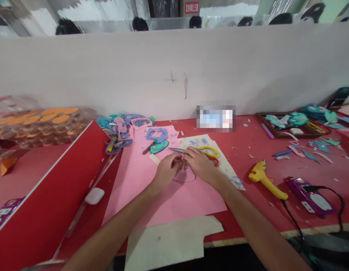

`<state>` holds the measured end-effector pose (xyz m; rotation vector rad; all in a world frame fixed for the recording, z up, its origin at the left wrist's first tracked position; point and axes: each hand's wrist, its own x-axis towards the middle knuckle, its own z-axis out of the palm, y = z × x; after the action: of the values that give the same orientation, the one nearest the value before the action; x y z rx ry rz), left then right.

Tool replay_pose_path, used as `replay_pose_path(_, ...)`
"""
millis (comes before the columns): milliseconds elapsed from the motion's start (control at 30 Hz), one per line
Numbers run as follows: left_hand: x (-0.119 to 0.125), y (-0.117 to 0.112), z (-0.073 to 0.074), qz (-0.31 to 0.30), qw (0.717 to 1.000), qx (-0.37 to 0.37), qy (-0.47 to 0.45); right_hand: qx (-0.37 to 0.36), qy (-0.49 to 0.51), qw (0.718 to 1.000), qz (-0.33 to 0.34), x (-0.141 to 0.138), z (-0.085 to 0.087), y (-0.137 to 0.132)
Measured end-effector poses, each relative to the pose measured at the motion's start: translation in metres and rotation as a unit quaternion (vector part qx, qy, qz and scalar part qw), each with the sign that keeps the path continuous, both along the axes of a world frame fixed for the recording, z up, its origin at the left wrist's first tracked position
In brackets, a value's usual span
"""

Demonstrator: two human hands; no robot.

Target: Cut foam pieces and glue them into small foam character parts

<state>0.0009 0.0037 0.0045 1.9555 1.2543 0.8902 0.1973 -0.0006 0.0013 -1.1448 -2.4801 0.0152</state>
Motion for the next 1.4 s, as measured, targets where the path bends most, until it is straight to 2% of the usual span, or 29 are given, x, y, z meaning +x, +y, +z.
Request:
replay_pose_path(333,-0.001,-0.001,-0.004,-0.006,0.998,-0.054,-0.045,0.052,0.019,0.998,0.014,-0.001,0.006,-0.005)
replay_pose_path(567,-0.003,-0.003,0.002,-0.050,0.993,-0.079,-0.075,0.067,0.033,0.997,0.010,-0.001,0.006,-0.006)
replay_pose_path(733,-0.001,-0.003,0.004,-0.038,0.994,-0.074,-0.073,0.066,0.049,0.997,0.002,-0.002,0.008,-0.007)
replay_pose_path(867,-0.001,-0.004,0.005,-0.032,0.993,-0.079,-0.077,0.029,0.120,0.992,-0.022,-0.003,0.008,-0.007)
replay_pose_path(1033,-0.001,-0.006,0.006,-0.026,0.993,-0.086,-0.075,-0.031,0.215,0.973,-0.075,-0.004,0.003,-0.006)
replay_pose_path(1267,-0.003,-0.006,0.002,-0.017,0.997,-0.069,-0.038,-0.096,0.244,0.964,-0.039,-0.011,0.008,-0.008)
replay_pose_path(1400,-0.002,-0.005,0.000,-0.013,0.997,-0.065,-0.030,-0.136,0.274,0.951,-0.048,-0.011,0.012,-0.011)
